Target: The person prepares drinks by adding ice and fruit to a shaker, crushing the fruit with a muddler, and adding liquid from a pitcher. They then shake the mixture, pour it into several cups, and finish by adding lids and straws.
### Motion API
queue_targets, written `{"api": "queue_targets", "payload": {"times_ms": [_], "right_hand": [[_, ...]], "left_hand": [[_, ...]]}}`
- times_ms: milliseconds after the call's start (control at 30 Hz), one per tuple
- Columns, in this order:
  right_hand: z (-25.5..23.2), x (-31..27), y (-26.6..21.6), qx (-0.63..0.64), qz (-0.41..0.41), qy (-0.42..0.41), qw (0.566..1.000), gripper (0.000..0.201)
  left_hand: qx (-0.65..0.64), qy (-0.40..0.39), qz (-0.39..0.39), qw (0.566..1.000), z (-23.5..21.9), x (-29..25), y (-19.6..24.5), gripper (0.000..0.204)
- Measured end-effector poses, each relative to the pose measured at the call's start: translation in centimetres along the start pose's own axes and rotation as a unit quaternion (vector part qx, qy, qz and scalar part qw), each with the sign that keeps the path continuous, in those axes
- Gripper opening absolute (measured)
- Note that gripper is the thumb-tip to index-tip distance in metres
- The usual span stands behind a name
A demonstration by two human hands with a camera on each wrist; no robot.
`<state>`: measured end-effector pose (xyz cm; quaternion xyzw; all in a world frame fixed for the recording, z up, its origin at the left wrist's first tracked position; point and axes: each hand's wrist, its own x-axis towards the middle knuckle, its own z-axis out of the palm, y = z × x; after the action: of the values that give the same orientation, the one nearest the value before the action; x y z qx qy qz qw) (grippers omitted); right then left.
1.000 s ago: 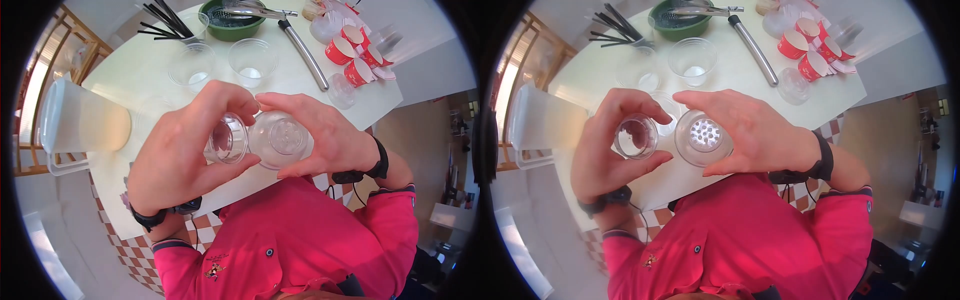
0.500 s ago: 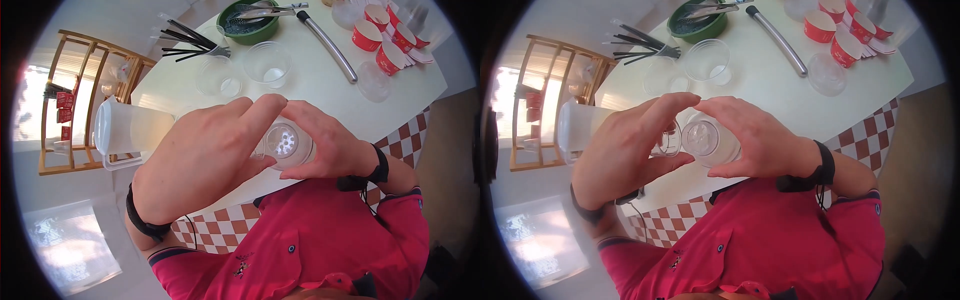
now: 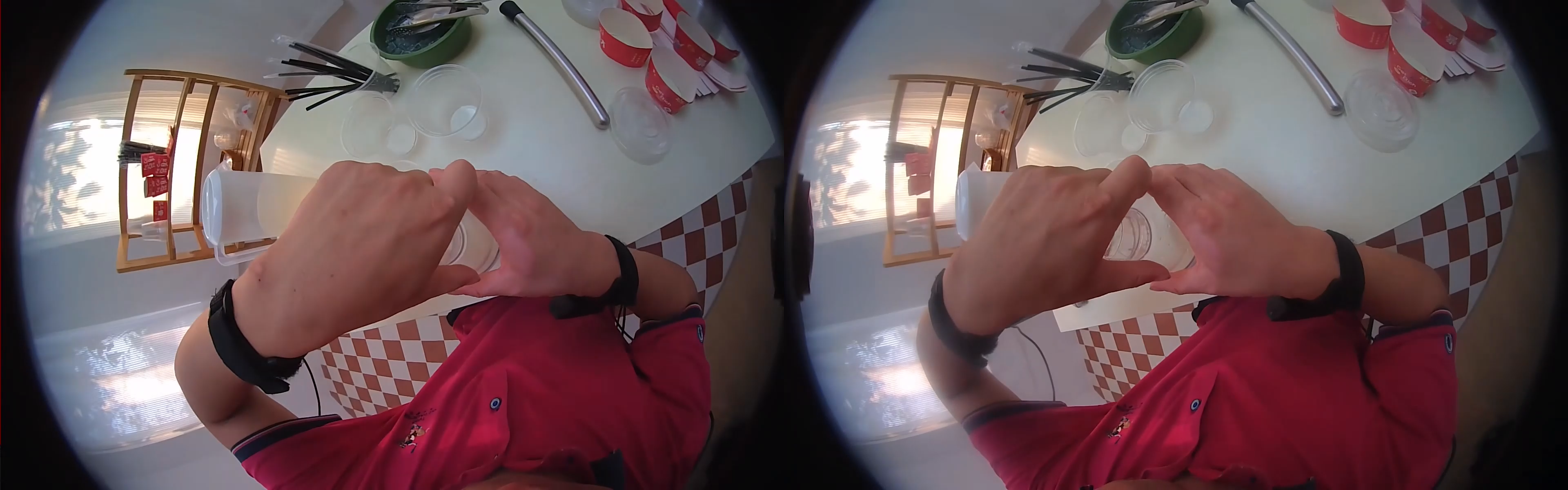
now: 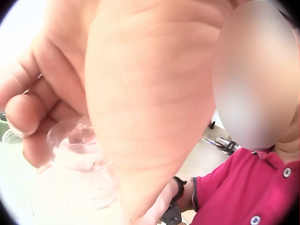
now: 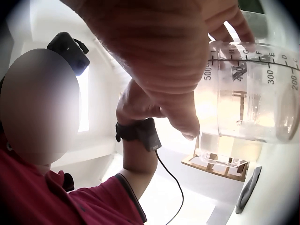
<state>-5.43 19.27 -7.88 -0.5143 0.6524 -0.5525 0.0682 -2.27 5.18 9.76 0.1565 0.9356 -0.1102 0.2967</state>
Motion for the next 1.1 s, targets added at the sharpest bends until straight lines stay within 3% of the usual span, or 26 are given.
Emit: {"api": "queue_targets", "payload": {"times_ms": [167,300,600,733,833,933,1100], "right_hand": [[0.6,-0.2,0.6,0.001,-0.027,0.046,0.999,0.089],[0.8,-0.2,0.9,0.006,-0.029,0.055,0.998,0.090],[0.9,-0.2,1.1,0.022,-0.020,0.054,0.998,0.090],[1.0,-0.3,1.2,0.028,-0.016,0.052,0.998,0.090],[0.8,-0.2,1.2,0.029,-0.015,0.042,0.999,0.090],[0.9,-0.2,1.2,0.028,-0.024,0.055,0.998,0.090],[0.7,-0.1,1.1,0.028,-0.017,0.043,0.999,0.089]], "left_hand": [[0.036,0.171,0.037,0.984,3.1,-0.4,0.1,0.052],[0.111,0.265,0.042,0.957,5.7,-0.4,0.3,0.050],[-0.040,0.305,0.038,0.951,5.7,-1.4,-0.9,0.051],[-0.081,0.235,0.035,0.968,5.1,-2.5,-0.4,0.057],[-0.091,0.260,0.124,0.953,5.3,-2.3,-1.2,0.062],[-0.271,0.302,0.084,0.910,6.0,-2.4,-0.8,0.061],[-0.255,0.229,-0.005,0.939,5.8,-3.2,-0.9,0.064]]}}
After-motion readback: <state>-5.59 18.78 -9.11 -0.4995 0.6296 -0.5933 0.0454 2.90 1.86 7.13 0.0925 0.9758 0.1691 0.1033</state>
